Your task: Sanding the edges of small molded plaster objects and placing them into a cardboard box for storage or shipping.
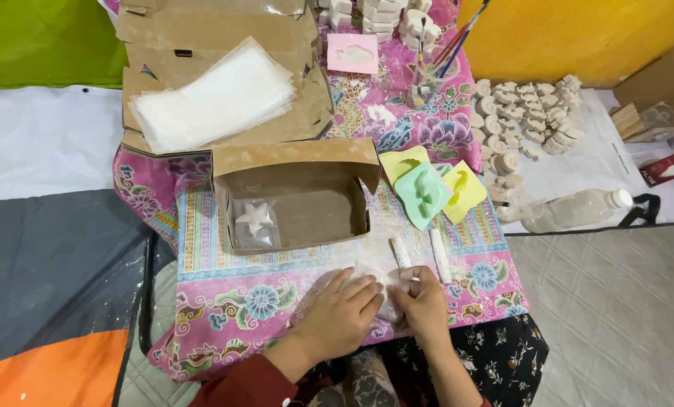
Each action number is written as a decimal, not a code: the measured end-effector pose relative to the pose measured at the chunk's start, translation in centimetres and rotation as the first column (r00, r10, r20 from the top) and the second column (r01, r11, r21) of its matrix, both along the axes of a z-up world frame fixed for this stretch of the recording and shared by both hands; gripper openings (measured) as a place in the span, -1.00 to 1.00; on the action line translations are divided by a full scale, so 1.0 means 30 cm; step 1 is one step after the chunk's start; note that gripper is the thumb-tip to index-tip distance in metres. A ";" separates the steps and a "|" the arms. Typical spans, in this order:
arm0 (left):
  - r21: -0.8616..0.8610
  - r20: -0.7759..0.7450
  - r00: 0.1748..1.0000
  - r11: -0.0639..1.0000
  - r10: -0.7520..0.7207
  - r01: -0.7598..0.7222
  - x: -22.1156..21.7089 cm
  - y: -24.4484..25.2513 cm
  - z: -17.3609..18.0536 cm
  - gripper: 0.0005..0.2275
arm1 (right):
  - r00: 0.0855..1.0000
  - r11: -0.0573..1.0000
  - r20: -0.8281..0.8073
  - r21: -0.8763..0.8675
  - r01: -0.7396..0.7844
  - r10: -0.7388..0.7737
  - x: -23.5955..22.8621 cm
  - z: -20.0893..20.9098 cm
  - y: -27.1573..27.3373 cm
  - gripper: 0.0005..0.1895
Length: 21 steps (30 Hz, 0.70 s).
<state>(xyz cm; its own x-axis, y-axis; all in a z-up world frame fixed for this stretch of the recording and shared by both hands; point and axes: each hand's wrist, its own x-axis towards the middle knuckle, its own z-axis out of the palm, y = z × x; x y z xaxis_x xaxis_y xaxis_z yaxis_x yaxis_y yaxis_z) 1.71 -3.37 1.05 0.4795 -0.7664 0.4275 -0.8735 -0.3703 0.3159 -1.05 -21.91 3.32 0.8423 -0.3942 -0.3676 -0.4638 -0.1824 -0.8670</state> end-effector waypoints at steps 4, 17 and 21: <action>0.044 0.117 0.990 0.996 -0.085 0.080 0.031 -0.004 0.041 -0.76 | 0.998 0.968 0.014 0.247 0.050 -0.055 0.016 -0.023 -0.035 -0.76; 0.104 0.430 0.890 0.987 -0.153 0.119 0.178 -0.039 0.032 -0.90 | 0.987 0.849 -0.109 0.504 0.157 -0.117 0.054 -0.049 -0.133 -0.77; 0.103 -0.410 0.911 0.995 0.034 0.009 0.176 -0.020 0.140 -0.68 | 0.965 0.974 0.262 0.220 -0.048 -0.011 0.034 0.035 -0.146 -0.49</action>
<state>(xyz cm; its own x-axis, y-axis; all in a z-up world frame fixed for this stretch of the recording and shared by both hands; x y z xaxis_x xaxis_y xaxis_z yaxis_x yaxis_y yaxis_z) 6.99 -3.98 5.25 0.6056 -0.7879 0.1115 -0.6697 -0.4290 0.6061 -0.05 -26.27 4.38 0.9267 -0.3109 -0.2111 -0.2149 0.0225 -0.9764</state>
